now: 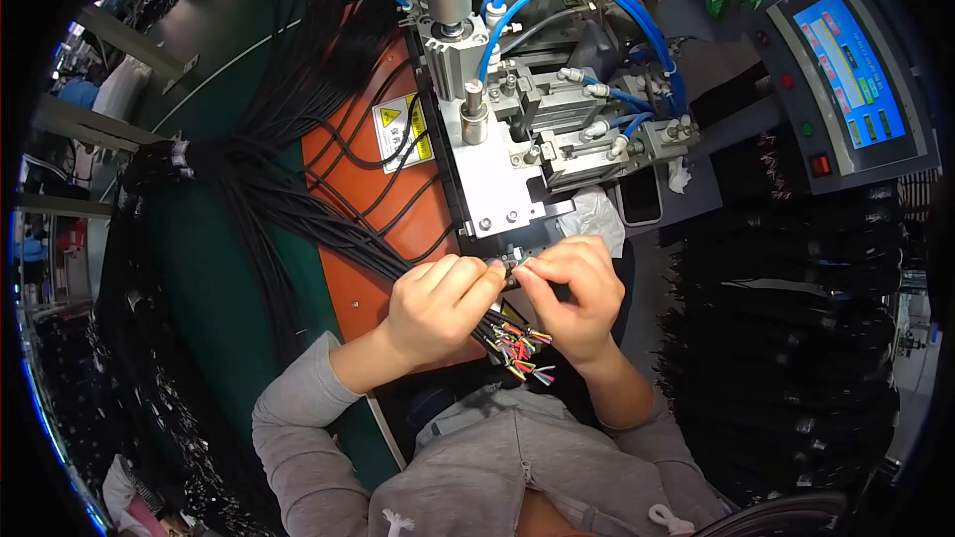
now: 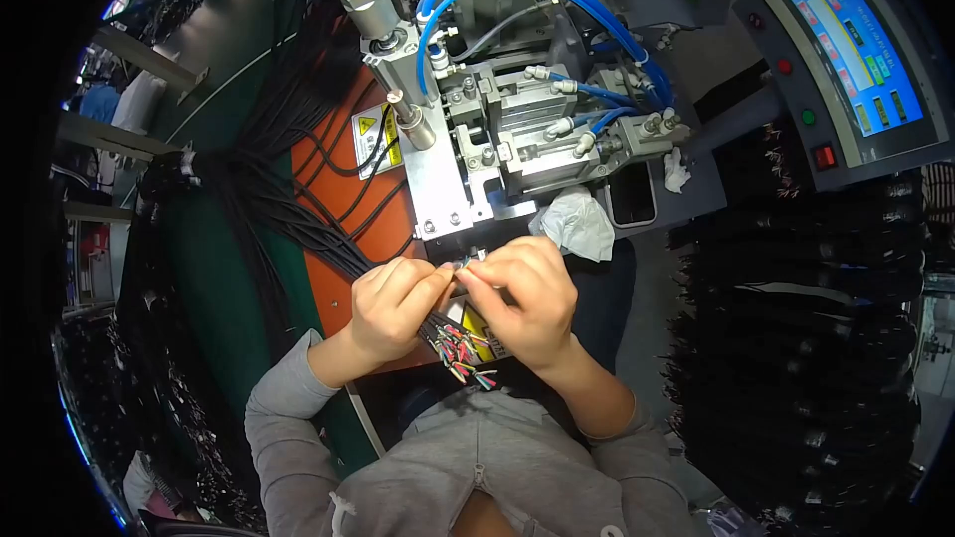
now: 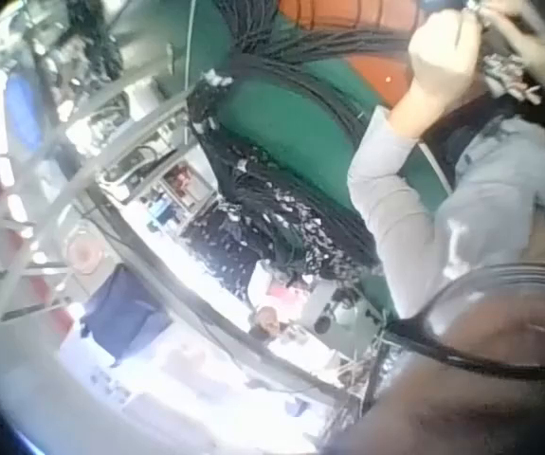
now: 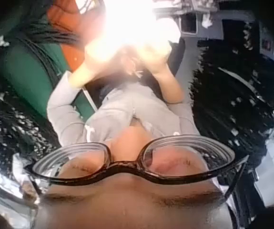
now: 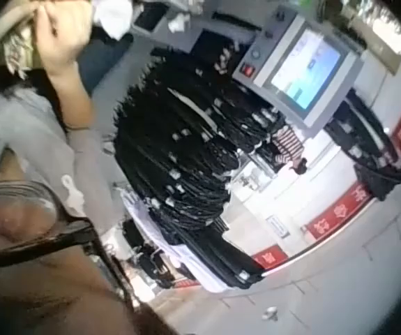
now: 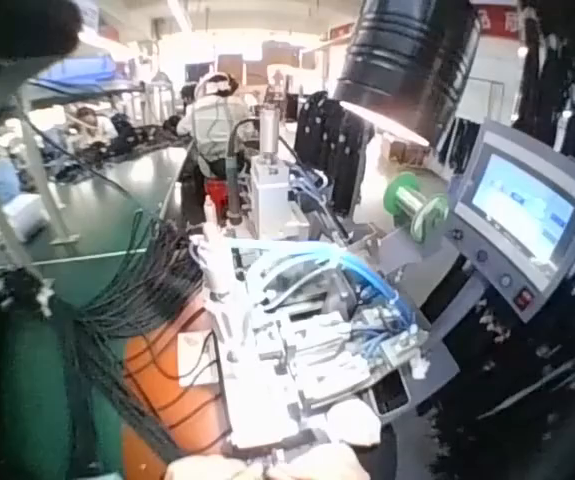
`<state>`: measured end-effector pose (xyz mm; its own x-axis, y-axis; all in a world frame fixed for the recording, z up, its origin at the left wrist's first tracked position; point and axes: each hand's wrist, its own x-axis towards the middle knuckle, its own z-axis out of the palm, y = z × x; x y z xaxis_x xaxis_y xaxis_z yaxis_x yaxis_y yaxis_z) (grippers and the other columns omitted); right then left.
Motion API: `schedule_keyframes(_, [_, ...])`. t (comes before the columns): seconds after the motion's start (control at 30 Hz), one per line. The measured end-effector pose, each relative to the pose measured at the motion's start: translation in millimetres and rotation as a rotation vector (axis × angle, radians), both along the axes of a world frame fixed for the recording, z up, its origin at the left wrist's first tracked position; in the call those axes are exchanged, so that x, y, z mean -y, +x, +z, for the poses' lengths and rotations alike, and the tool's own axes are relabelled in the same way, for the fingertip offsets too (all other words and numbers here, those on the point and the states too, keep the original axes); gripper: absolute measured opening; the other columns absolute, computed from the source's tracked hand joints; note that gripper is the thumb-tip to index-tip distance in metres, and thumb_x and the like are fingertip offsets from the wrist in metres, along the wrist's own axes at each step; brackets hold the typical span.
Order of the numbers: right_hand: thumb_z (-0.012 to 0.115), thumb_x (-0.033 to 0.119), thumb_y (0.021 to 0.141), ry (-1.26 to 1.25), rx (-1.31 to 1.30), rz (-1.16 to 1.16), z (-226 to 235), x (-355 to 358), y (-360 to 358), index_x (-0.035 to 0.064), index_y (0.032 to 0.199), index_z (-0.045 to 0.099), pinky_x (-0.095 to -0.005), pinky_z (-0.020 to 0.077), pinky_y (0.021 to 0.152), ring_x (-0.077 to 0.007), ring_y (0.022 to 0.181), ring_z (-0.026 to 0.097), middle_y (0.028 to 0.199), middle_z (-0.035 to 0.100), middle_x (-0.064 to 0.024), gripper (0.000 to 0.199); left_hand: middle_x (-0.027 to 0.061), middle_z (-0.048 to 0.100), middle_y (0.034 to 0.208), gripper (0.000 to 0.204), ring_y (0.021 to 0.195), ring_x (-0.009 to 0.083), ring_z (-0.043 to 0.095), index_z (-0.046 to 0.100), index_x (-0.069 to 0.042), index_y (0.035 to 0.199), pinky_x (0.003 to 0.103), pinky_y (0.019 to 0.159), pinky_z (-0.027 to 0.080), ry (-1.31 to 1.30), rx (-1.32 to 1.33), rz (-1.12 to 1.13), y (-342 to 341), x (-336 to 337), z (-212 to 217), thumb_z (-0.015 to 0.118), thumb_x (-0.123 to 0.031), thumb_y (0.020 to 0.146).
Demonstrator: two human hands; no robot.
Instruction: The person assembles complex wiring harnesses from electrical wires and connectors using an automated wire processing machine on a factory workbench.
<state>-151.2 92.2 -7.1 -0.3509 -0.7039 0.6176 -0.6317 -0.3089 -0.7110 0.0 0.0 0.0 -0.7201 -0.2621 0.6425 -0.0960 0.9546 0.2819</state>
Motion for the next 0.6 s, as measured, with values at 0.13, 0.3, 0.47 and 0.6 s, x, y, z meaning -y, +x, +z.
schedule_keyframes(0.13, [0.074,0.0,0.071,0.09,-0.062,0.023,3.1,-3.5,-7.5,0.0037,0.078,0.061,-0.032,0.0451,0.067,-0.024,0.072,0.055,0.074,0.06,-0.007,0.015,0.0021,0.058,0.078,0.027,0.06,0.0118,0.053,0.066,0.0,0.095,0.023,0.048,0.04,-0.119,0.058,0.044,1.1,0.7,2.1,0.065,-0.008,0.069])
schedule_keyframes(0.3, [0.066,0.005,0.083,0.477,0.79,0.409,-15.0,-17.1,-28.0,0.0009,0.086,0.058,-0.0262,0.0425,0.071,-0.0122,0.076,0.053,0.082,0.058,-0.0033,0.009,0.001,0.059,0.079,0.027,0.06,0.0107,0.054,0.067,-0.004,0.097,0.022,0.047,0.039,-0.155,0.032,0.028,-0.5,-1.3,-4.5,0.065,-0.009,0.071])
schedule_keyframes(0.47, [0.066,0.003,0.081,0.381,0.413,0.253,-23.9,-8.1,-30.6,-0.0004,0.083,0.061,-0.028,0.045,0.072,-0.0181,0.077,0.059,0.081,0.062,-0.0083,0.007,-0.0025,0.055,0.073,0.027,0.057,0.0094,0.05,0.07,-0.01,0.1,0.023,0.046,0.037,-0.219,0.136,0.056,-3.7,-6.1,-6.8,0.066,-0.009,0.073])
schedule_keyframes(0.6, [0.066,0.003,0.077,0.302,-0.04,0.047,-25.6,3.2,-21.3,-0.0004,0.08,0.061,-0.0346,0.0455,0.066,-0.027,0.073,0.057,0.075,0.061,-0.0106,0.006,-0.0023,0.047,0.071,0.027,0.059,0.0098,0.046,0.069,-0.01,0.103,0.023,0.046,0.036,-0.219,0.275,0.109,-5.8,-8.5,-5.4,0.064,-0.011,0.076])
